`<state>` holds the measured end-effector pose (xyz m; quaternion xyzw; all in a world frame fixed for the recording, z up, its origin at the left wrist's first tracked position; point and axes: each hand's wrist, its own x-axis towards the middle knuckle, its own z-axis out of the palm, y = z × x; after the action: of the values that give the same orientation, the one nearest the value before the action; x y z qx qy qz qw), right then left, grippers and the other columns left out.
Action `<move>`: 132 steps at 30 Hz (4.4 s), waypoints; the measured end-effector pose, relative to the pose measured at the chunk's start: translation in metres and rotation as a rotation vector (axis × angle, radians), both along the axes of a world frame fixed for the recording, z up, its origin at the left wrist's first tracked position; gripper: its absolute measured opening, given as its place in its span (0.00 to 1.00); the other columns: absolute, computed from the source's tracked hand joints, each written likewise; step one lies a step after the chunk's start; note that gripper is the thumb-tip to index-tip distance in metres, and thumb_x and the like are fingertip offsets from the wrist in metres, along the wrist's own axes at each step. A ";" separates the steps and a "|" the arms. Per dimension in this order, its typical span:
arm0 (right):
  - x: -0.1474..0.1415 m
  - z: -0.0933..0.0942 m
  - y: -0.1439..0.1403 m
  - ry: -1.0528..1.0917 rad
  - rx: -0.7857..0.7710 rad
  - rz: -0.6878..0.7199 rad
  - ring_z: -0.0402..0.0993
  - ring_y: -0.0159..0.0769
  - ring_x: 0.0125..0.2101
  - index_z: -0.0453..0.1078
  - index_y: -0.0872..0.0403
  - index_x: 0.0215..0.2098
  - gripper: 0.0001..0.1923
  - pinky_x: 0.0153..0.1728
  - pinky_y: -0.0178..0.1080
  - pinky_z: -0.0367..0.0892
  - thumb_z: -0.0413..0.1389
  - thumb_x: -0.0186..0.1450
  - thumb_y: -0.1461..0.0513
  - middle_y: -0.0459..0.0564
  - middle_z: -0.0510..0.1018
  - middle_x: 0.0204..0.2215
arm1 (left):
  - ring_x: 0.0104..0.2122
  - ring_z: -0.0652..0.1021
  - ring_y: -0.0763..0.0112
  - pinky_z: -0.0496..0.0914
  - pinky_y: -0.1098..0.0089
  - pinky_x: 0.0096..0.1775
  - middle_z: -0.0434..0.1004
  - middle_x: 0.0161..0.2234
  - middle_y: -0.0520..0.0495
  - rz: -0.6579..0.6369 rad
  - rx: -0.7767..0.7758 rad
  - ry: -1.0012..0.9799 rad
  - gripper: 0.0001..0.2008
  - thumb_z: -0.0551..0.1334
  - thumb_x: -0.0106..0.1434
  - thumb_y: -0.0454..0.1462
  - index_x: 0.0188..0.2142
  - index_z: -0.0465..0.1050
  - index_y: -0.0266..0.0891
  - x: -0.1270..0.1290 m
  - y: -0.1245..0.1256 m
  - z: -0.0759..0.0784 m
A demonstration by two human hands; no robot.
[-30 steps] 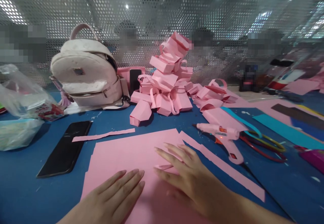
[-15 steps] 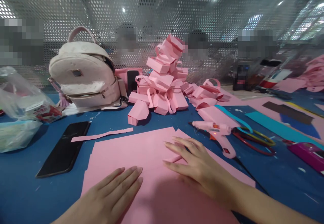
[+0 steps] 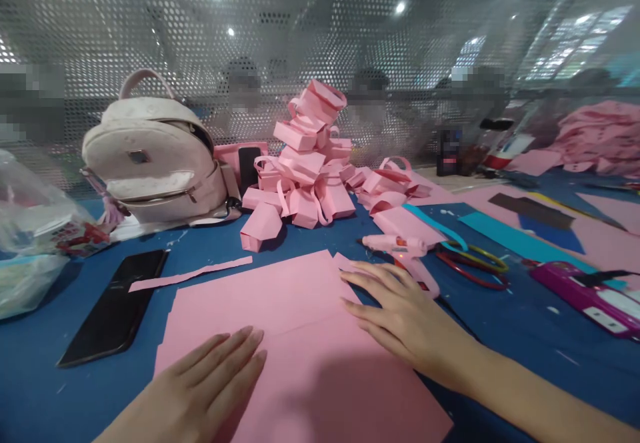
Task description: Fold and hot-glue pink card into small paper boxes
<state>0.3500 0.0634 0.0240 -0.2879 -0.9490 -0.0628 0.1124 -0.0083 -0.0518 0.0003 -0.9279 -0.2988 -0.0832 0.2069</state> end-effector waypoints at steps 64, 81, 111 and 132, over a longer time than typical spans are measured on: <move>-0.064 0.046 0.015 0.948 -0.875 -0.190 0.67 0.37 0.37 0.67 0.52 0.36 0.18 0.40 0.37 0.64 0.53 0.69 0.47 0.45 0.70 0.33 | 0.27 0.58 0.72 0.57 0.72 0.31 0.54 0.26 0.56 0.278 -0.995 -1.090 0.19 0.50 0.73 0.48 0.28 0.55 0.42 0.029 0.074 0.041; -0.116 0.026 0.020 0.450 -1.449 0.188 0.61 0.29 0.32 0.68 0.56 0.36 0.19 0.34 0.33 0.56 0.62 0.65 0.48 0.42 0.66 0.31 | 0.24 0.72 0.71 0.66 0.71 0.33 0.70 0.19 0.53 0.185 -1.411 -1.206 0.24 0.64 0.64 0.55 0.24 0.66 0.38 0.036 0.073 0.032; -0.115 0.001 0.017 0.605 -1.518 0.065 0.53 0.28 0.26 0.68 0.56 0.30 0.19 0.26 0.33 0.47 0.63 0.64 0.49 0.39 0.61 0.23 | 0.29 0.62 0.72 0.57 0.71 0.33 0.60 0.28 0.55 0.265 -1.419 -1.150 0.16 0.62 0.67 0.46 0.30 0.64 0.39 0.034 0.071 0.018; -0.113 0.005 0.018 0.641 -1.551 0.030 0.51 0.25 0.22 0.65 0.56 0.29 0.23 0.21 0.31 0.45 0.65 0.61 0.46 0.37 0.60 0.20 | 0.26 0.64 0.72 0.57 0.71 0.31 0.62 0.24 0.55 0.299 -1.460 -1.236 0.20 0.67 0.63 0.49 0.25 0.63 0.40 0.031 0.072 0.014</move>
<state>0.2365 0.0818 0.0291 -0.2748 -0.6489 0.6939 0.1478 0.0224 0.0200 0.0142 -0.5727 -0.4479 -0.3232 -0.6057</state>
